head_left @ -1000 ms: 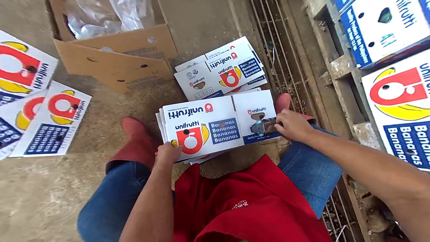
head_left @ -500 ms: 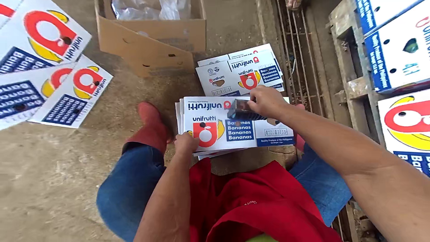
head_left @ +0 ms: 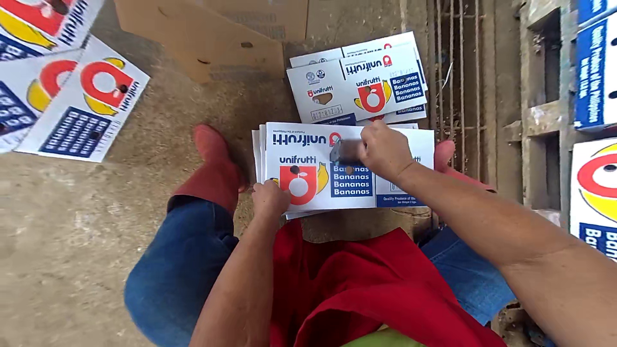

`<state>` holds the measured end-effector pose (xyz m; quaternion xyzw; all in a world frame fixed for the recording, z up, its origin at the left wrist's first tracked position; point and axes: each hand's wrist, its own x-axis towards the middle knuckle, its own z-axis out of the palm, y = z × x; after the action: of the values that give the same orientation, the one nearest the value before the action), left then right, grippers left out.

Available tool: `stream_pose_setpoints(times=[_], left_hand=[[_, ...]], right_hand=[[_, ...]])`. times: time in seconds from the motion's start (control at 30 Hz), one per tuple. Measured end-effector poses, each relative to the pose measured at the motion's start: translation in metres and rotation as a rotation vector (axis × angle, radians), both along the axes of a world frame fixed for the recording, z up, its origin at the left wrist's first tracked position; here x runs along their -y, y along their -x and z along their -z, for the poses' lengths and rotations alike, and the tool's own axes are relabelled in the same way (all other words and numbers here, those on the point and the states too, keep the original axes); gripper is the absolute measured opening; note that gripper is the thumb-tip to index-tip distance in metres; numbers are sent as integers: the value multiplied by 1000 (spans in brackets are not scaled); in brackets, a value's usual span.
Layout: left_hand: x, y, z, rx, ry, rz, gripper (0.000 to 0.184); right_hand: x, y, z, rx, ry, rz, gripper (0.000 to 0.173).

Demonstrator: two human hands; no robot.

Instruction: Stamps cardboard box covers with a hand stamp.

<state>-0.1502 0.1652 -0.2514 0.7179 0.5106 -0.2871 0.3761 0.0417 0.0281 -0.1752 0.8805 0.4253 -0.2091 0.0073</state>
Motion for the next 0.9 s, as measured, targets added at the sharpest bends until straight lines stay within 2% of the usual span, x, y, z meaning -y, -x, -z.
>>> stream_pose_setpoints(times=[0.2, 0.3, 0.4, 0.47, 0.53, 0.63, 0.73, 0.8, 0.9], left_hand=[[0, -2, 5, -17, -31, -26, 48], [-2, 0, 9, -6, -47, -21, 45], [-2, 5, 19, 5, -70, -16, 51], [-3, 11, 19, 38, -77, -41, 53], [-4, 16, 15, 65, -48, -60, 56], [-3, 25, 15, 90, -30, -45, 56], [-3, 27, 25, 158, -11, -115, 56], [-3, 28, 33, 195, 6, -185, 58], [1, 28, 32, 234, 7, -259, 56]], right_hand=[[-27, -23, -5, -51, 79, 75, 25], [-9, -4, 0, -10, -2, 91, 25], [4, 5, 4, -15, -48, 77, 24], [-1, -13, -9, -93, 20, 77, 27], [13, -39, -30, -112, -45, 129, 27], [82, -63, -89, -12, -287, 309, 30], [183, -70, -152, 149, -522, 577, 36], [263, -69, -167, 280, -653, 739, 45], [356, -40, -161, 356, -738, 1030, 51]])
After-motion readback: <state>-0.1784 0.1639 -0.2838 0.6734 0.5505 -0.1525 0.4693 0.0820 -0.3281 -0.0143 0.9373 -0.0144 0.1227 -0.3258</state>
